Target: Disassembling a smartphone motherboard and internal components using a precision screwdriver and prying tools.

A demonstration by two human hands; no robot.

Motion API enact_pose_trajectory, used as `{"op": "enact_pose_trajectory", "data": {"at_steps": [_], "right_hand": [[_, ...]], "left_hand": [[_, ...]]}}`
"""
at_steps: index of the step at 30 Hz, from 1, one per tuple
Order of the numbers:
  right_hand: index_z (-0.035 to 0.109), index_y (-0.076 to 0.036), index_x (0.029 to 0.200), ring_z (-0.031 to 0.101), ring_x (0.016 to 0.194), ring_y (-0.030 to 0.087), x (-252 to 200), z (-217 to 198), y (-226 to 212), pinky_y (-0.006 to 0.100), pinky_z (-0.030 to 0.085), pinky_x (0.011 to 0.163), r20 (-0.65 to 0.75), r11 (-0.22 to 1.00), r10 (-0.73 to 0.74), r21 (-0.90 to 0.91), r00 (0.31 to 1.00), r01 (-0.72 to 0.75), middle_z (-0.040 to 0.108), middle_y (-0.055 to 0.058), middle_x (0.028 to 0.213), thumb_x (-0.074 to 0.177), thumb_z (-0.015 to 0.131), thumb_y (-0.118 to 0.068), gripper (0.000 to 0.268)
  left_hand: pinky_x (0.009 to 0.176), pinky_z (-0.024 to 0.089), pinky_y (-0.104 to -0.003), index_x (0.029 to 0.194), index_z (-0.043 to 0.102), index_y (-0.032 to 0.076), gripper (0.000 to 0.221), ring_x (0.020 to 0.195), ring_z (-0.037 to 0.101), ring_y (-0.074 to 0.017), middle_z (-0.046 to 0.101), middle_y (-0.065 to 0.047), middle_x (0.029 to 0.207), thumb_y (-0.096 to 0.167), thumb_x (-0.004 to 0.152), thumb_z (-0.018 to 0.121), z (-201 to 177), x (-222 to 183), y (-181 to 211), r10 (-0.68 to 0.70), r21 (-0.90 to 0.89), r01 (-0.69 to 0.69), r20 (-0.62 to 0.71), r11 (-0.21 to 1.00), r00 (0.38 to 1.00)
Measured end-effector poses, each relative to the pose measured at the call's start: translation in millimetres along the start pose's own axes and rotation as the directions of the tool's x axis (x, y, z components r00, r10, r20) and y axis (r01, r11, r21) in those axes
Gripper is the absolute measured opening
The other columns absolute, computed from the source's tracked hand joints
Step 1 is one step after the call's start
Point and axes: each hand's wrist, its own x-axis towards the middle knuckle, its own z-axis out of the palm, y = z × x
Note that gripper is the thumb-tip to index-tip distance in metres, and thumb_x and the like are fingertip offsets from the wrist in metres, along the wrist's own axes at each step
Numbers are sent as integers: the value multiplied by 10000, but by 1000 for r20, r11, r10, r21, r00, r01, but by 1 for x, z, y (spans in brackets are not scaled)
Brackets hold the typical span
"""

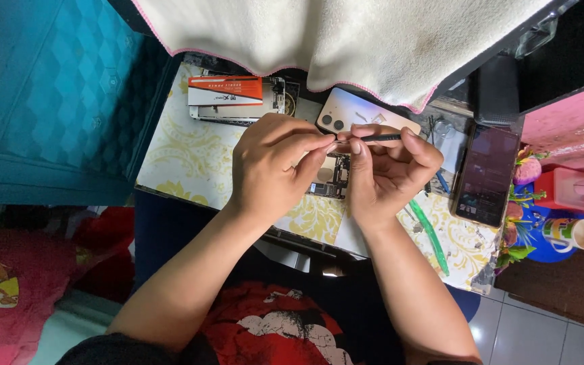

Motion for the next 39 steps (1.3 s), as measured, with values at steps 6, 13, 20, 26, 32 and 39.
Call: {"op": "enact_pose_trajectory", "data": {"at_steps": [6, 13, 20, 26, 32, 39], "right_hand": [[346, -11, 1326, 739, 928, 371, -3, -1, 3, 431, 668, 791, 4, 1000, -7, -19, 1000, 7, 658, 325, 1017, 960, 650, 174, 511], [347, -1, 1320, 738, 935, 357, -3, 2, 3, 418, 659, 802, 17, 1000, -4, -18, 1000, 4, 666, 322, 1016, 967, 641, 169, 490], [346, -1, 1325, 738, 955, 365, -3, 2, 4, 446, 660, 838, 11, 1000, -8, 11, 1000, 8, 668, 321, 1018, 970, 642, 171, 493], [347, -30, 1338, 741, 914, 334, -2, -2, 7, 390, 652, 799, 11, 1000, 19, 13, 1000, -20, 675, 308, 1020, 987, 644, 148, 492], [349, -40, 1344, 746, 899, 331, -2, -2, 7, 382, 652, 778, 21, 1000, 31, 1, 999, -31, 678, 303, 1021, 989, 654, 141, 502], [344, -69, 1375, 757, 898, 348, -1, -3, 14, 383, 663, 753, 16, 999, 17, 33, 1000, -18, 675, 290, 1041, 1010, 640, 123, 507]], "left_hand": [[695, 567, -391, 940, 750, 75, 87, 777, 715, -267, 720, -62, 860, 2, 894, 762, -1, 2, 1, 11, 23, -12, 9, 1000, 1000], [702, 569, -402, 969, 747, 74, 99, 792, 703, -280, 713, -69, 877, 2, 902, 752, 1, -2, -1, 7, 16, -6, -3, 1000, 1000], [701, 574, -388, 990, 752, 83, 102, 778, 705, -263, 721, -56, 880, 21, 910, 750, 3, -2, -2, 1, 8, -1, -14, 1000, 1000], [712, 567, -363, 1041, 758, 87, 128, 788, 702, -241, 728, -66, 903, 38, 923, 755, 3, -3, 1, -24, -15, 23, -20, 1000, 1000], [707, 573, -360, 1054, 752, 60, 127, 790, 707, -249, 725, -94, 907, 28, 932, 756, 2, -1, 4, -47, -40, 45, -29, 998, 998], [817, 572, -403, 1235, 712, 86, 361, 936, 701, -266, 705, -103, 1060, 138, 900, 837, -5, -12, -3, -15, 62, 14, 8, 998, 1000]]}}
